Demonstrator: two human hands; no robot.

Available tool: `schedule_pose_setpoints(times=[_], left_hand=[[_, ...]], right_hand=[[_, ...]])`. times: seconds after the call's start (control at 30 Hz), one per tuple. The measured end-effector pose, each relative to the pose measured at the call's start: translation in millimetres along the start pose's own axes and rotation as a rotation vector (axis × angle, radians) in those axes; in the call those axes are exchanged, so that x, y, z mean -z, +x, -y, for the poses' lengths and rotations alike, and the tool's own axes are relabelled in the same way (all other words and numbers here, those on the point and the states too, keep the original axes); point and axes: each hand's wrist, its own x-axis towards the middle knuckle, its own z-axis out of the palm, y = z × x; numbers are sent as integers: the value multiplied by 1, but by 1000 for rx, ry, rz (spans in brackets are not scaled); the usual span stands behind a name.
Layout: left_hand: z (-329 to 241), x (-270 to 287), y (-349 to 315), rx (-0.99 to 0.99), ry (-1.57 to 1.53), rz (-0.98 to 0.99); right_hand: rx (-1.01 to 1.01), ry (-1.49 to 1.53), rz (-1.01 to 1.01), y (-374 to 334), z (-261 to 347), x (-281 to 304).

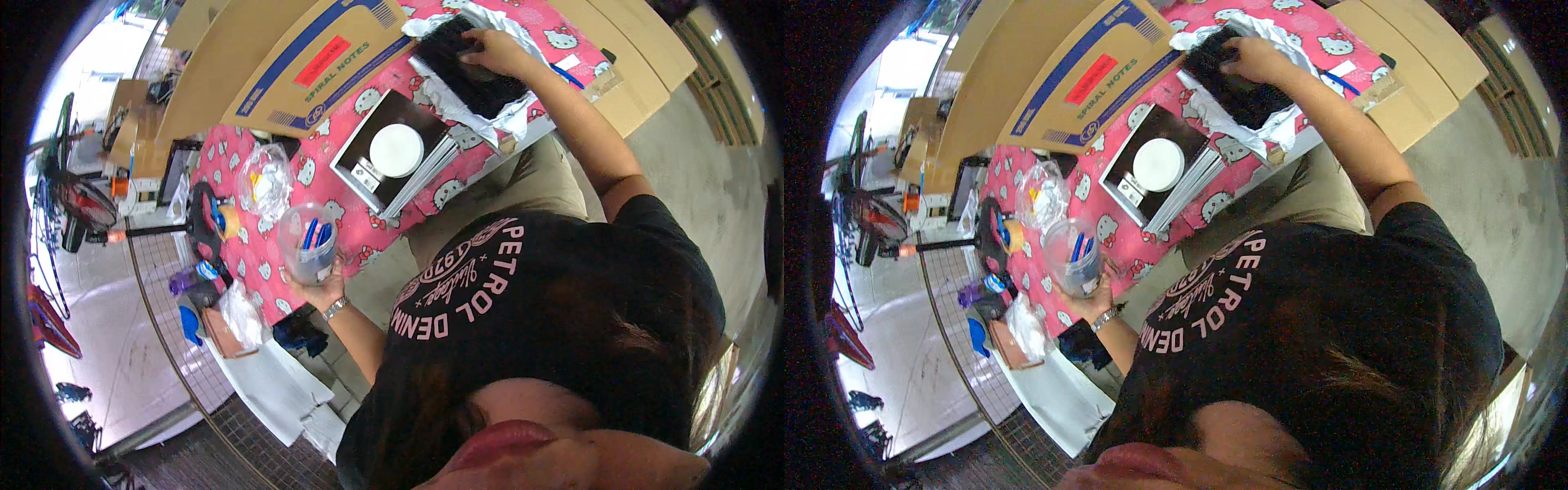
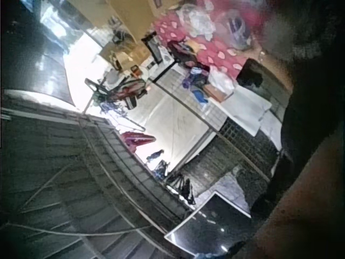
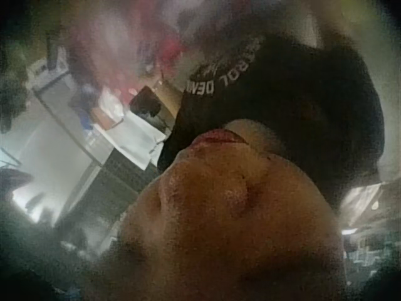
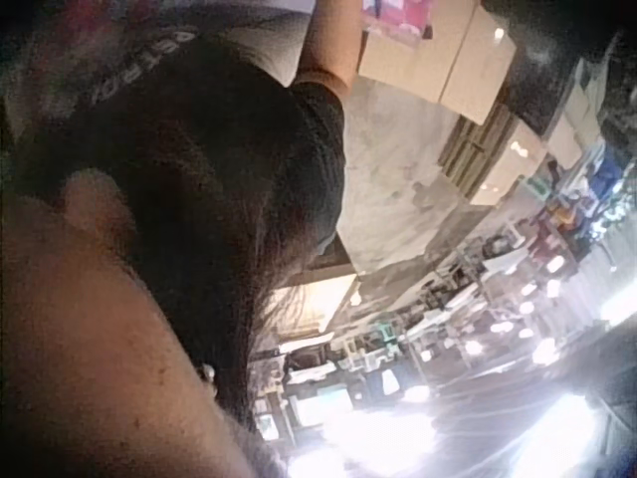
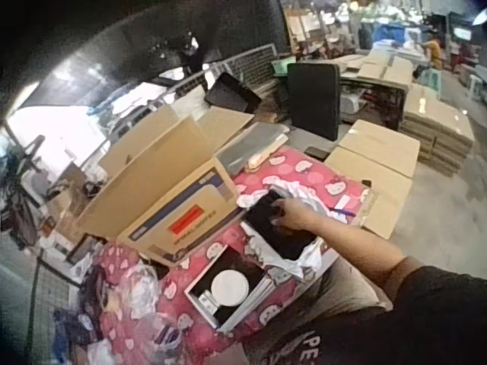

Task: The person labels spiral notebooks and illustration boards by placing them on a table and marking dots on the boards using a marker.

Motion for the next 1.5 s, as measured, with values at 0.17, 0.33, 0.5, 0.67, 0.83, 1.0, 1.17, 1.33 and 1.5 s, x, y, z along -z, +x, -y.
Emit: schedule_pose_setpoints(times=[0.17, 0.33, 0.5, 0.67, 0.83, 1.0, 1.17, 1.33, 1.5], left_hand=[[1, -10, -14, 49, 23, -91], [4, -39, -20, 67, 57, -121], [3, -24, -40, 183, -61, -30], [-4, -30, -43, 281, -262, 182], [-34, -4, -56, -286, -140, 128], [-35, 23, -34, -1133, 494, -444], [-51, 118, 7, -1397, 822, -400], [-96, 223, 89, -702, 1194, -798], [-86, 277, 156, -194, 1414, -1189]], right_hand=[[561, -129, -302, -33, 108, -41], [698, -210, 259, -71, 149, -90], [764, 752, 448, -72, 206, -75], [1583, 257, 285, -107, 294, -74], [1340, 468, 215, -83, 332, -128], [228, 731, 1505, -56, 411, -166], [420, 306, 1504, -43, 490, -210], [938, -2, 1127, -18, 599, -298], [971, 26, 555, -17, 714, -408]])
